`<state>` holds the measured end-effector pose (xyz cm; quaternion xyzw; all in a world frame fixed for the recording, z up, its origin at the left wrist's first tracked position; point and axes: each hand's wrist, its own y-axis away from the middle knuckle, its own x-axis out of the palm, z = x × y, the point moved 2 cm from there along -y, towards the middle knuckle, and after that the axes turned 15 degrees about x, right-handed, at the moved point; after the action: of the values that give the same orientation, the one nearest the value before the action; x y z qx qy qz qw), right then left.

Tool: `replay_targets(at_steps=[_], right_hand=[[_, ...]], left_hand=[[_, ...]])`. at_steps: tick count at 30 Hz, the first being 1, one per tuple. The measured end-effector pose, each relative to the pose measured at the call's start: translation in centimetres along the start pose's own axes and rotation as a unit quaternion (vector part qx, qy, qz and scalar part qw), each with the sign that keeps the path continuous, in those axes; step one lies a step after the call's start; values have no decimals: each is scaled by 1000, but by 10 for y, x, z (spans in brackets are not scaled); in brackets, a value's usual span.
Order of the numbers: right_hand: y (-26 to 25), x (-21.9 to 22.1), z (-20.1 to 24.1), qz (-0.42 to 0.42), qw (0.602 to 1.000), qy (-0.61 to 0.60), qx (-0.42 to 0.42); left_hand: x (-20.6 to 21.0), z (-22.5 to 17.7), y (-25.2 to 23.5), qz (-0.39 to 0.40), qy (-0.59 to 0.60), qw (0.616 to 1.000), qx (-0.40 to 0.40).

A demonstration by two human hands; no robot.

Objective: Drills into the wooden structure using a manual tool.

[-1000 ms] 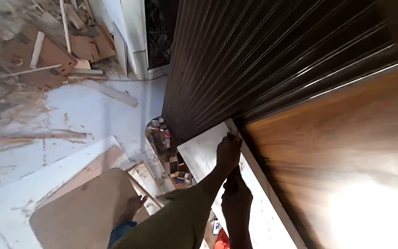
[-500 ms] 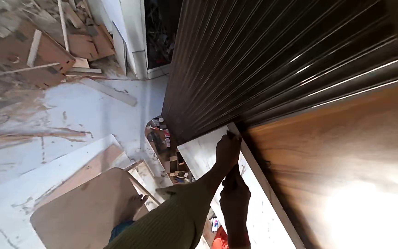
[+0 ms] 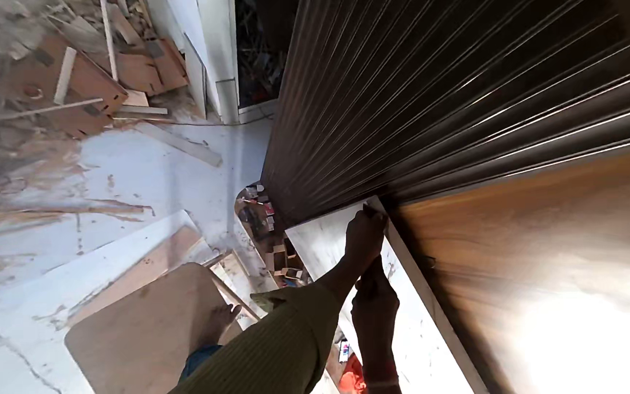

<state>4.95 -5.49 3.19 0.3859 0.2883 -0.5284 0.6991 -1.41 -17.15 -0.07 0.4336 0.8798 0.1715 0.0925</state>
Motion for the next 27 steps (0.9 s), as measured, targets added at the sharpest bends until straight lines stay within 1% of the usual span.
replay_targets(at_steps=[4, 6, 8, 11, 14, 18, 21, 24, 27], right_hand=[[4, -3, 6, 30, 998, 18, 42], [4, -3, 5, 35, 999, 28, 27], [-1, 1, 2, 13, 1000, 26, -4], [-1, 9, 1, -10, 999, 29, -16], [6, 10, 12, 1, 999, 33, 13], [0, 2, 6, 37, 999, 18, 35], [2, 8, 8, 16, 999, 4, 32], [9, 17, 15, -23, 1000, 15, 12], [9, 18, 15, -10, 1000, 8, 5]], left_hand=[[-3, 4, 0, 3, 17, 1000, 6], [-4, 6, 0, -8, 18, 1000, 10], [-4, 7, -5, -12, 11, 1000, 19], [-5, 7, -7, -15, -5, 999, 38], [-12, 4, -5, 2, -13, 999, 33], [-11, 5, -3, -3, 25, 999, 29], [-11, 4, -4, -7, 28, 999, 26], [-15, 1, -6, 12, 0, 1000, 17], [-20, 0, -7, 17, -16, 999, 25]])
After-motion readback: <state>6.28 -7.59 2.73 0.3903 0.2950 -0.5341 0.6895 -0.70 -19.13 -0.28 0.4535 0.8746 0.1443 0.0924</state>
